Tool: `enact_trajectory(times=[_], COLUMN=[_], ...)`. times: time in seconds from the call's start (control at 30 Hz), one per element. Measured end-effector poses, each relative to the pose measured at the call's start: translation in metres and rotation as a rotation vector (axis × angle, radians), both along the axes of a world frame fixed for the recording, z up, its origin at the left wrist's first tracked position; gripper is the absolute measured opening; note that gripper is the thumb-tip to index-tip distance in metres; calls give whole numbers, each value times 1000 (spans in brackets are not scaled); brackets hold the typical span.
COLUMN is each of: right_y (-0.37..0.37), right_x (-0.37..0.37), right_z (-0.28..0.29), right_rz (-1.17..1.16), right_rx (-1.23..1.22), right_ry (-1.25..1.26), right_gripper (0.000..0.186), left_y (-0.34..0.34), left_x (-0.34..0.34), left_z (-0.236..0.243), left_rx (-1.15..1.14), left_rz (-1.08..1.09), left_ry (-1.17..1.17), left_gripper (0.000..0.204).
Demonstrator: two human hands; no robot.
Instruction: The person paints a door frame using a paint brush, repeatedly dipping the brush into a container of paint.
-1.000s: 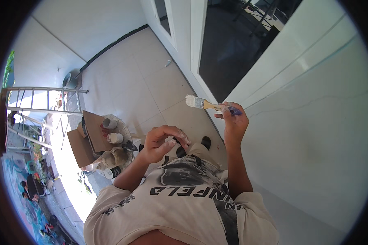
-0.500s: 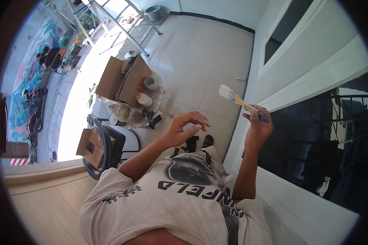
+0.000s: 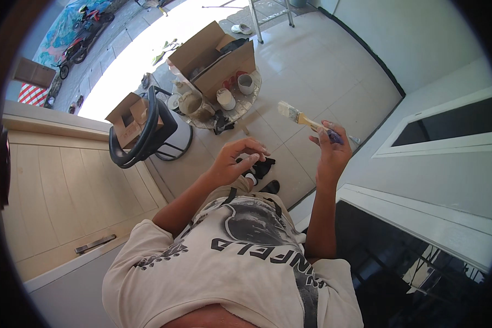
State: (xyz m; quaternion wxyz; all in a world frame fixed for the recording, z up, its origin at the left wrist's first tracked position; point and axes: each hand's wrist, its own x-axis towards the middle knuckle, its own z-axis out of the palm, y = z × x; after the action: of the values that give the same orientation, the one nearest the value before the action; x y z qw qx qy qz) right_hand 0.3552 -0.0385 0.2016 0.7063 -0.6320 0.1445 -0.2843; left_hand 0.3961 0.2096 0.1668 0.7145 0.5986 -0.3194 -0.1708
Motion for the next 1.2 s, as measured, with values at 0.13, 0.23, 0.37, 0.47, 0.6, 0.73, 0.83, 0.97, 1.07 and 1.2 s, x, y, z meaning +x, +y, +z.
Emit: enact_trajectory(times=[0.13, 0.23, 0.37, 0.47, 0.6, 0.73, 0.83, 0.97, 1.07, 1.2], right_y=[16, 25, 30, 37, 51, 68, 75, 87, 92, 102], right_x=[28, 47, 81, 101, 133, 174, 217, 287, 335, 377], right_z=[-1, 0, -4, -14, -33, -49, -66, -111, -151, -193], right_rz=[104, 127, 103, 115, 131, 215, 376, 602, 772, 904], right_rx=[-17, -24, -9, -34, -20, -55, -119, -137, -216, -566], right_ry=[63, 95, 128, 168, 243, 279, 326, 416, 450, 432], right_gripper=[24, 23, 22, 22, 23, 23, 27, 19, 18, 18], left_y=[14, 23, 32, 47, 74, 100, 116, 122, 117, 105], left_x=[18, 36, 75, 95, 118, 135, 146, 152, 157, 170], left_z=[-6, -7, -5, -7, -21, -48, -71, -105, -134, -177], left_rx=[43, 40, 48, 81, 97, 113, 147, 293, 383, 498], left_rz=[71, 110, 145, 206, 302, 484, 641, 887, 1053, 1176], left_ry=[23, 28, -60, -124, -113, -78, -9, 111, 141, 184], left_gripper=[17, 17, 16, 15, 16, 18, 20, 23, 26, 31])
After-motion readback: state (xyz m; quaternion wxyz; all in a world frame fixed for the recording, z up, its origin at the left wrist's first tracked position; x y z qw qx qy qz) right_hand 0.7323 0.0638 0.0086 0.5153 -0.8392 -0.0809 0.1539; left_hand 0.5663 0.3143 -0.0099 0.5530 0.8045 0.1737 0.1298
